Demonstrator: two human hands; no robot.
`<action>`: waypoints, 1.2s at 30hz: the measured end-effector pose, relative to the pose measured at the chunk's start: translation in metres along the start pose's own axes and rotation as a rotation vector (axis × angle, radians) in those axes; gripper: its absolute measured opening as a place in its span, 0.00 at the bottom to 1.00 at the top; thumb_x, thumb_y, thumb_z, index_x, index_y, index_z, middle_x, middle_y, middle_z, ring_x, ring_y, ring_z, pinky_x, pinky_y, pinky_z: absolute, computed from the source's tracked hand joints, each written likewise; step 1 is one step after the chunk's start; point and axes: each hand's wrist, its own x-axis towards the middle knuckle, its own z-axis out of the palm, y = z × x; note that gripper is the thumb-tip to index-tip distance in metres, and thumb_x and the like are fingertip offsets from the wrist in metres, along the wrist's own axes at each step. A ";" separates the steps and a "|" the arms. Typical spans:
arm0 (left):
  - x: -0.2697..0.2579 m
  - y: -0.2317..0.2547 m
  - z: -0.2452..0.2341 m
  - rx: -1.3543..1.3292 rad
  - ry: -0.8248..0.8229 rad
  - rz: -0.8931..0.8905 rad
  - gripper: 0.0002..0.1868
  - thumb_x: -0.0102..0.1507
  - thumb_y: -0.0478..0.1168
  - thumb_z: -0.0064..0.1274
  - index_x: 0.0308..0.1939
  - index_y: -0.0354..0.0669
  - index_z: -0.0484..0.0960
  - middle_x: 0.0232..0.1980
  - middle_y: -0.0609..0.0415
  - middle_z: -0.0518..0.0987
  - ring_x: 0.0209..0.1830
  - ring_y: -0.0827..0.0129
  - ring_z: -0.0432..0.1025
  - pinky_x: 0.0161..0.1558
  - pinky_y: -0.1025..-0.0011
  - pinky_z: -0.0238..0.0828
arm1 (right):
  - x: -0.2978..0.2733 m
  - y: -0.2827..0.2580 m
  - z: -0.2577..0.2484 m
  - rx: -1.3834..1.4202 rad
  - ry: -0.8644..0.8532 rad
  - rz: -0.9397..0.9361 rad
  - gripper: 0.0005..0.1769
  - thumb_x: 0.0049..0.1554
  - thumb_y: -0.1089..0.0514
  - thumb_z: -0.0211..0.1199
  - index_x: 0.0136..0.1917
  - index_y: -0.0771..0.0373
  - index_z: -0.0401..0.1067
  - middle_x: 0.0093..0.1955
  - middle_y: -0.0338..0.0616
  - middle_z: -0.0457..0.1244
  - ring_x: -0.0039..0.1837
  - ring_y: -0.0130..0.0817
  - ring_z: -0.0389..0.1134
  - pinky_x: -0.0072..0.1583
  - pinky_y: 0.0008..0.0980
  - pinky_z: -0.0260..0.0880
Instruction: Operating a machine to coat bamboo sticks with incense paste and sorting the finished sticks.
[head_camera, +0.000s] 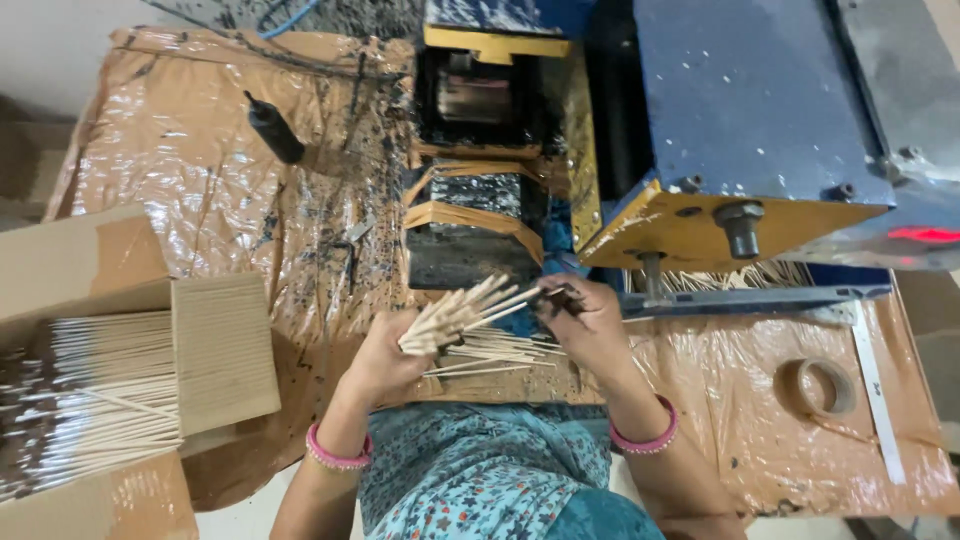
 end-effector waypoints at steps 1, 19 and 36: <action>0.005 -0.003 -0.006 0.140 -0.171 -0.129 0.04 0.61 0.28 0.64 0.39 0.33 0.86 0.34 0.48 0.85 0.31 0.63 0.80 0.39 0.67 0.80 | 0.012 -0.001 0.005 -0.028 0.004 -0.118 0.12 0.58 0.71 0.66 0.55 0.68 0.73 0.49 0.39 0.69 0.50 0.22 0.67 0.53 0.23 0.69; 0.153 -0.001 -0.038 -0.746 0.431 -0.040 0.04 0.61 0.32 0.54 0.38 0.35 0.81 0.33 0.61 0.77 0.30 0.80 0.68 0.32 0.74 0.67 | 0.086 0.091 -0.014 -0.787 0.028 -0.078 0.21 0.59 0.66 0.55 0.66 0.68 0.71 0.60 0.63 0.66 0.61 0.57 0.68 0.64 0.45 0.67; 0.004 -0.018 -0.030 -0.628 0.615 -0.240 0.10 0.65 0.27 0.46 0.46 0.34 0.82 0.36 0.53 0.80 0.28 0.73 0.70 0.27 0.73 0.66 | -0.007 -0.006 -0.097 -0.802 0.563 -0.205 0.12 0.57 0.68 0.64 0.56 0.67 0.76 0.48 0.52 0.69 0.48 0.42 0.72 0.51 0.35 0.71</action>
